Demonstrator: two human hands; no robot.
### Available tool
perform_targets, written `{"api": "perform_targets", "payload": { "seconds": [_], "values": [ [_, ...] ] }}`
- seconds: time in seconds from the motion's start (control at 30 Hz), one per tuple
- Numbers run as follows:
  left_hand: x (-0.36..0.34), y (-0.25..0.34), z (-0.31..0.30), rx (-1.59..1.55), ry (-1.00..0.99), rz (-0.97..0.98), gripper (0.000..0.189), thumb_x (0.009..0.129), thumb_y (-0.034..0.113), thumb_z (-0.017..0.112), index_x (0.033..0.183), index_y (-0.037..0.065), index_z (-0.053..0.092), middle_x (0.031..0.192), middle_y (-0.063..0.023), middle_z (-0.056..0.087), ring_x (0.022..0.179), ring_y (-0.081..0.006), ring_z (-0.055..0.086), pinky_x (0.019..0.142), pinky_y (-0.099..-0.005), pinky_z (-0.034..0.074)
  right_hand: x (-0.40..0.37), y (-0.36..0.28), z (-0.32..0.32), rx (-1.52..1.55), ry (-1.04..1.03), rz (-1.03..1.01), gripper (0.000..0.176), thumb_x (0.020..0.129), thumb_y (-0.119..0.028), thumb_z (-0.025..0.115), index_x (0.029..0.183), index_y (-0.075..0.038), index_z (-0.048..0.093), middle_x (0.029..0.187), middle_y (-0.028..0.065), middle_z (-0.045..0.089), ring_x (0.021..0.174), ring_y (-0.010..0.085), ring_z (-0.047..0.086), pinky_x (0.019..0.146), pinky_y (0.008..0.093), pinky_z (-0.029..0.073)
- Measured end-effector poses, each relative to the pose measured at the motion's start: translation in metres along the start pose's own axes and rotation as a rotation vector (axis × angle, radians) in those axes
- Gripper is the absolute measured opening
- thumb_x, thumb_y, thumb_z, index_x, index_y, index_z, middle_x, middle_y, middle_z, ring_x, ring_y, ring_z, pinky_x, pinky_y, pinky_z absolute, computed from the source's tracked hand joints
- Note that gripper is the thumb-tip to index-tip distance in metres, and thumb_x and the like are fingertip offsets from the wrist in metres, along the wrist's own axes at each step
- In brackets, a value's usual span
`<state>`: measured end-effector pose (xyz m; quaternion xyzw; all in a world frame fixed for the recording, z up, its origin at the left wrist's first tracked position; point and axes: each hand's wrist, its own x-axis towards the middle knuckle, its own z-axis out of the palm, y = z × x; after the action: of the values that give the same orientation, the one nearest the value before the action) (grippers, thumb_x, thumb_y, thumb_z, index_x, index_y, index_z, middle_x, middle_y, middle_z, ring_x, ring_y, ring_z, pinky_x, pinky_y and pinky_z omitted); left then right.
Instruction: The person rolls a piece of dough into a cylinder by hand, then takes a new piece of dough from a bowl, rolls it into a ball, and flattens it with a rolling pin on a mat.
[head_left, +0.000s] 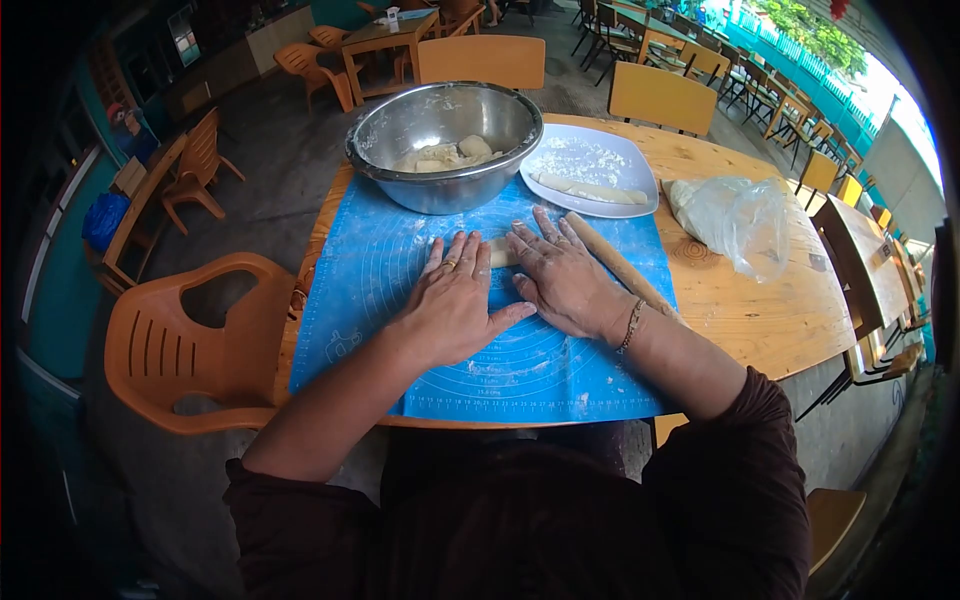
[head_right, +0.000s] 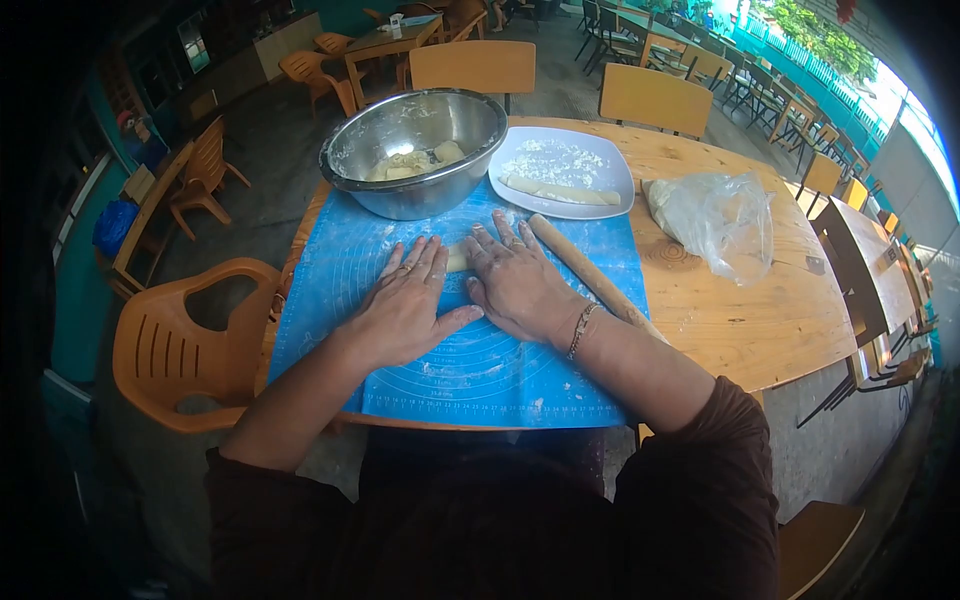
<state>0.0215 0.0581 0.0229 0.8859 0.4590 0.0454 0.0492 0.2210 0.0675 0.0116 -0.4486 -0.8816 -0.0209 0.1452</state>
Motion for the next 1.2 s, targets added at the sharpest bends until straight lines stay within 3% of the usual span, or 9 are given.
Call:
{"api": "perform_targets", "payload": {
  "seconds": [0.17, 0.43, 0.5, 0.6, 0.7, 0.83, 0.97, 1.03, 1.2],
  "values": [
    [-0.011, 0.015, 0.006, 0.066, 0.036, 0.104, 0.097, 0.096, 0.063, 0.042, 0.145, -0.018, 0.024, 0.153, -0.0360, 0.024, 0.148, -0.0434, 0.017, 0.122, -0.0513, 0.009, -0.016, -0.009, -0.003, -0.042, -0.043, -0.071, 0.055, 0.094, -0.024, 0.050, 0.140, 0.004, 0.045, 0.148, 0.0236, 0.042, 0.146, 0.0426, 0.024, 0.118, 0.0579, 0.019],
    [0.018, -0.002, 0.002, -0.002, -0.031, -0.027, 0.090, 0.099, 0.060, 0.036, 0.147, -0.015, 0.022, 0.153, -0.0363, 0.022, 0.148, -0.0415, 0.016, 0.122, -0.0502, 0.008, 0.007, 0.012, 0.014, 0.030, -0.004, 0.032, 0.055, 0.094, -0.023, 0.050, 0.142, 0.003, 0.044, 0.152, 0.0213, 0.039, 0.146, 0.0428, 0.024, 0.118, 0.0587, 0.017],
    [0.015, -0.002, 0.007, -0.012, 0.028, -0.013, 0.089, 0.099, 0.059, 0.038, 0.146, -0.016, 0.024, 0.152, -0.0360, 0.024, 0.148, -0.0418, 0.018, 0.122, -0.0507, 0.009, 0.001, 0.010, 0.012, 0.015, 0.084, 0.026, 0.054, 0.094, -0.023, 0.049, 0.141, 0.003, 0.045, 0.151, 0.0213, 0.039, 0.146, 0.0430, 0.024, 0.118, 0.0589, 0.017],
    [0.003, 0.005, 0.008, 0.014, 0.126, 0.061, 0.086, 0.100, 0.056, 0.041, 0.145, -0.016, 0.027, 0.151, -0.0359, 0.027, 0.146, -0.0424, 0.022, 0.122, -0.0516, 0.010, -0.010, 0.002, -0.004, -0.046, 0.024, -0.025, 0.053, 0.094, -0.022, 0.049, 0.141, 0.003, 0.046, 0.151, 0.0215, 0.040, 0.146, 0.0432, 0.024, 0.118, 0.0586, 0.017],
    [0.005, 0.009, 0.003, 0.022, 0.003, 0.091, 0.083, 0.100, 0.052, 0.043, 0.143, -0.017, 0.030, 0.150, -0.0354, 0.031, 0.145, -0.0427, 0.024, 0.121, -0.0525, 0.011, -0.011, 0.003, 0.002, -0.010, -0.022, -0.038, 0.053, 0.093, -0.021, 0.050, 0.141, 0.003, 0.046, 0.150, 0.0219, 0.041, 0.146, 0.0434, 0.024, 0.118, 0.0590, 0.017],
    [0.019, -0.006, 0.017, 0.024, 0.186, 0.083, 0.084, 0.100, 0.057, 0.038, 0.143, -0.015, 0.035, 0.148, -0.0358, 0.034, 0.144, -0.0427, 0.028, 0.121, -0.0521, 0.012, 0.006, 0.011, 0.013, 0.019, 0.018, 0.014, 0.053, 0.093, -0.020, 0.051, 0.141, 0.003, 0.046, 0.148, 0.0216, 0.044, 0.145, 0.0433, 0.025, 0.119, 0.0580, 0.017],
    [0.033, -0.021, 0.023, -0.075, 0.208, 0.036, 0.080, 0.100, 0.054, 0.040, 0.143, -0.014, 0.035, 0.149, -0.0344, 0.034, 0.144, -0.0424, 0.028, 0.121, -0.0520, 0.012, 0.007, 0.017, 0.018, 0.079, 0.167, 0.069, 0.052, 0.093, -0.017, 0.052, 0.141, 0.002, 0.046, 0.148, 0.0212, 0.044, 0.144, 0.0440, 0.028, 0.118, 0.0542, 0.022],
    [0.031, -0.020, 0.022, -0.011, 0.272, -0.022, 0.064, 0.100, 0.037, 0.049, 0.141, -0.011, 0.040, 0.145, -0.0288, 0.044, 0.142, -0.0382, 0.034, 0.120, -0.0519, 0.017, 0.005, 0.015, 0.012, 0.081, 0.226, 0.079, 0.052, 0.093, -0.016, 0.052, 0.141, 0.002, 0.046, 0.148, 0.0212, 0.043, 0.143, 0.0445, 0.030, 0.118, 0.0531, 0.024],
    [0.034, -0.026, 0.020, -0.051, 0.271, -0.031, 0.047, 0.093, 0.018, 0.060, 0.134, -0.005, 0.052, 0.129, -0.0227, 0.057, 0.124, -0.0360, 0.051, 0.109, -0.0483, 0.034, 0.008, 0.011, 0.025, 0.137, 0.130, -0.007, 0.050, 0.091, -0.013, 0.054, 0.139, 0.002, 0.048, 0.145, 0.0219, 0.047, 0.141, 0.0440, 0.033, 0.117, 0.0517, 0.028]
  ]
}}
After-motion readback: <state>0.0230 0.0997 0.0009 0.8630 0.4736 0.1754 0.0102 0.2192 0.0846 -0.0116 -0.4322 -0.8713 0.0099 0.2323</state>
